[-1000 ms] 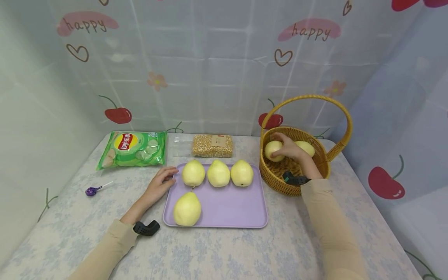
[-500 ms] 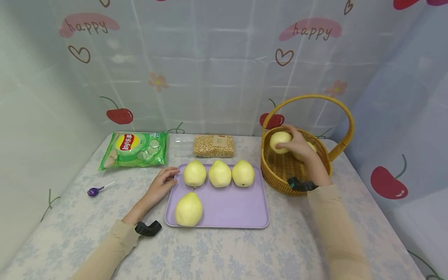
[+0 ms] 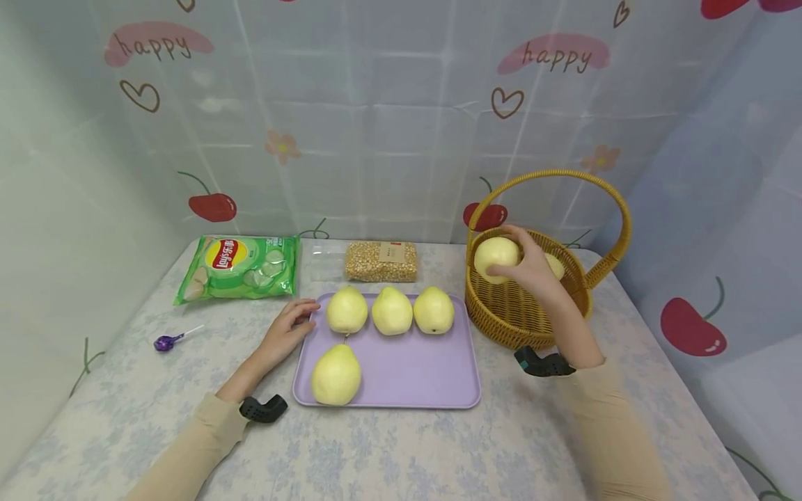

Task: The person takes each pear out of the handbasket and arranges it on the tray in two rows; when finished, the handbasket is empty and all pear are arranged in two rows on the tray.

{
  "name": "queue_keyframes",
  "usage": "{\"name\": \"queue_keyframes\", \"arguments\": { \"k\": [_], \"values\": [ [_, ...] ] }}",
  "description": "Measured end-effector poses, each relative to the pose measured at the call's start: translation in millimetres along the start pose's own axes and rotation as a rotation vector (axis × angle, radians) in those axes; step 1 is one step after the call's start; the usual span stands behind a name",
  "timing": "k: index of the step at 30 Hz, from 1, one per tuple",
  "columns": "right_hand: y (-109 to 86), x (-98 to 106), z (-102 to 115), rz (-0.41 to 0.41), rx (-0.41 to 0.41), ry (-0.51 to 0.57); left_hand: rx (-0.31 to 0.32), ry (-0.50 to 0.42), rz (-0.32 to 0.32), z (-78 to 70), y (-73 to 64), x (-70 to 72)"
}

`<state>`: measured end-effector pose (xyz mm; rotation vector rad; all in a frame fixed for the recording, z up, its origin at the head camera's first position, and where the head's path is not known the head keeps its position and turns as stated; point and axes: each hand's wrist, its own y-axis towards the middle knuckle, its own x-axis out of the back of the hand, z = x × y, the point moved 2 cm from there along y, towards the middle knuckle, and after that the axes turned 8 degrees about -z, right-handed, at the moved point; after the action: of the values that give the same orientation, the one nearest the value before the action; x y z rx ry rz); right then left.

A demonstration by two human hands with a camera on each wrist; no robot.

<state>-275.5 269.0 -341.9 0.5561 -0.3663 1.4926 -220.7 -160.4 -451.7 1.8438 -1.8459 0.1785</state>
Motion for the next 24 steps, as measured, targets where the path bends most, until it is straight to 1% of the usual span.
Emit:
{"name": "queue_keyframes", "arguments": {
  "k": [2,4,7,9,11,17,21,24],
  "values": [
    [-9.2,-3.4,8.6,-0.02,0.013,0.018,-0.001,0.002,0.0,0.0,0.2,0.2],
    [-18.7,-7.6,17.2,-0.03,0.02,0.057,-0.004,0.004,0.0,0.1,0.4,0.2],
    [-30.9,-16.7,27.9,-0.019,0.049,0.118,0.0,0.0,0.002,0.3,0.6,0.4],
    [-38.5,-24.8,32.8,0.006,0.067,0.155,0.004,-0.004,0.002,0.6,0.8,0.4],
    [-45.2,-33.7,35.4,0.029,0.097,0.164,0.004,-0.004,0.002,0.7,0.8,0.1],
    [-65.2,-62.0,39.7,0.097,0.198,0.169,-0.002,-0.005,0.001,0.6,0.8,-0.7],
    [-75.2,-81.0,41.8,0.151,0.239,0.186,0.004,-0.002,-0.003,0.8,0.7,0.0],
    [-82.8,-93.9,41.9,0.174,0.264,0.174,0.008,-0.002,0.0,0.3,0.7,0.1]
  ]
}}
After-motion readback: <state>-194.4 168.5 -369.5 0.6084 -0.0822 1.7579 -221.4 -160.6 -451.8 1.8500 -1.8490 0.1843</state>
